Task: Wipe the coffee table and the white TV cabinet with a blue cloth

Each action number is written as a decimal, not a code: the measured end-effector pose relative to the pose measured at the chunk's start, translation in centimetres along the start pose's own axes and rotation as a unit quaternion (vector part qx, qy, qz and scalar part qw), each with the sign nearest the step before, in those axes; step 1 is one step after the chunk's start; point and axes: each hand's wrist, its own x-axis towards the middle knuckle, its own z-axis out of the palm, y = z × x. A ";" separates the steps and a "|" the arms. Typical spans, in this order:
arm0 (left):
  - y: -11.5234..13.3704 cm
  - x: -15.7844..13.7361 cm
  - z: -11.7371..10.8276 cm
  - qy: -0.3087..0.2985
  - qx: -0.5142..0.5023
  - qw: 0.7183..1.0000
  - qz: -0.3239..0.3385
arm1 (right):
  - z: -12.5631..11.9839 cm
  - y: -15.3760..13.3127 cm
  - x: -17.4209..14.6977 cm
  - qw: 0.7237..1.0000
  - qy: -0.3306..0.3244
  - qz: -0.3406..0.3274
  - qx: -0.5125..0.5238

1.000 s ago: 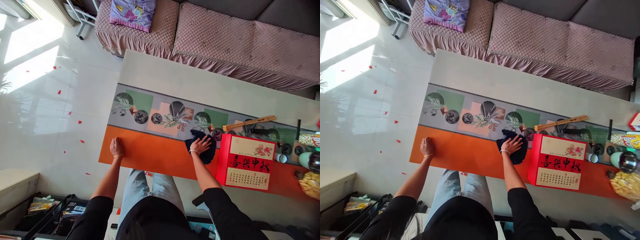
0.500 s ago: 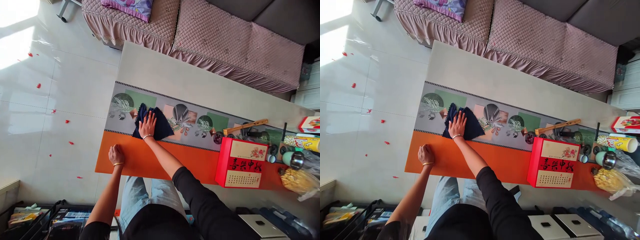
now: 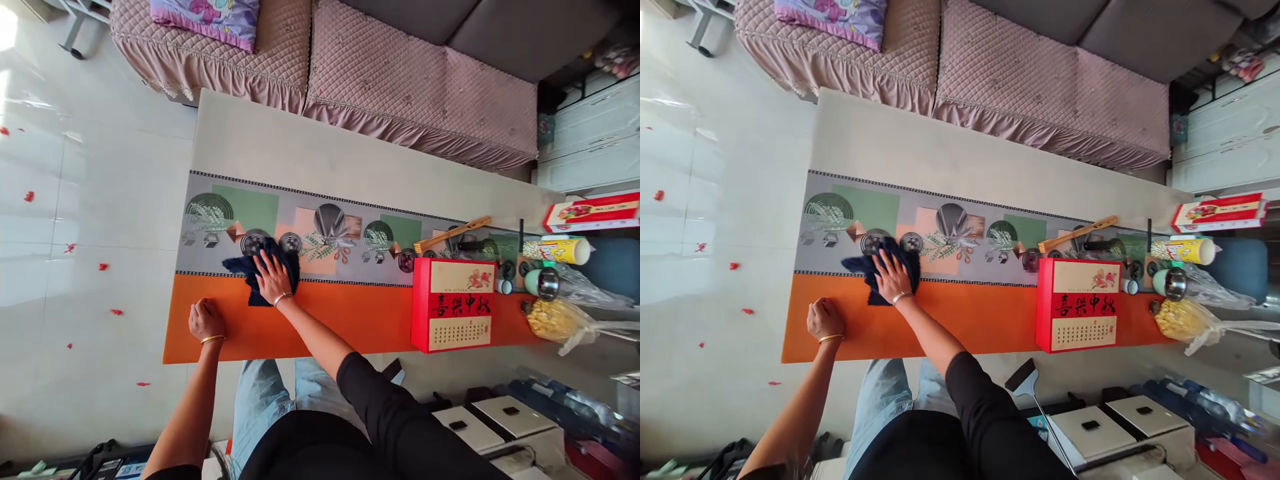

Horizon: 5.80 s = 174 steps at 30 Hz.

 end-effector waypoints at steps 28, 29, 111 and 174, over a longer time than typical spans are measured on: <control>21.9 12.6 6.6 0.019 0.056 0.984 0.170 | -15.9 34.1 3.4 0.885 0.252 0.374 -0.112; 21.2 12.8 6.5 0.027 0.058 0.985 0.159 | -16.4 33.9 5.0 0.885 0.253 0.374 -0.111; 21.0 12.3 7.3 0.012 0.041 0.992 0.119 | -9.1 23.2 -7.9 0.993 -0.038 -0.051 -0.102; 20.2 12.6 7.3 0.052 0.062 0.987 0.142 | -27.0 48.0 7.9 0.944 0.192 0.216 -0.157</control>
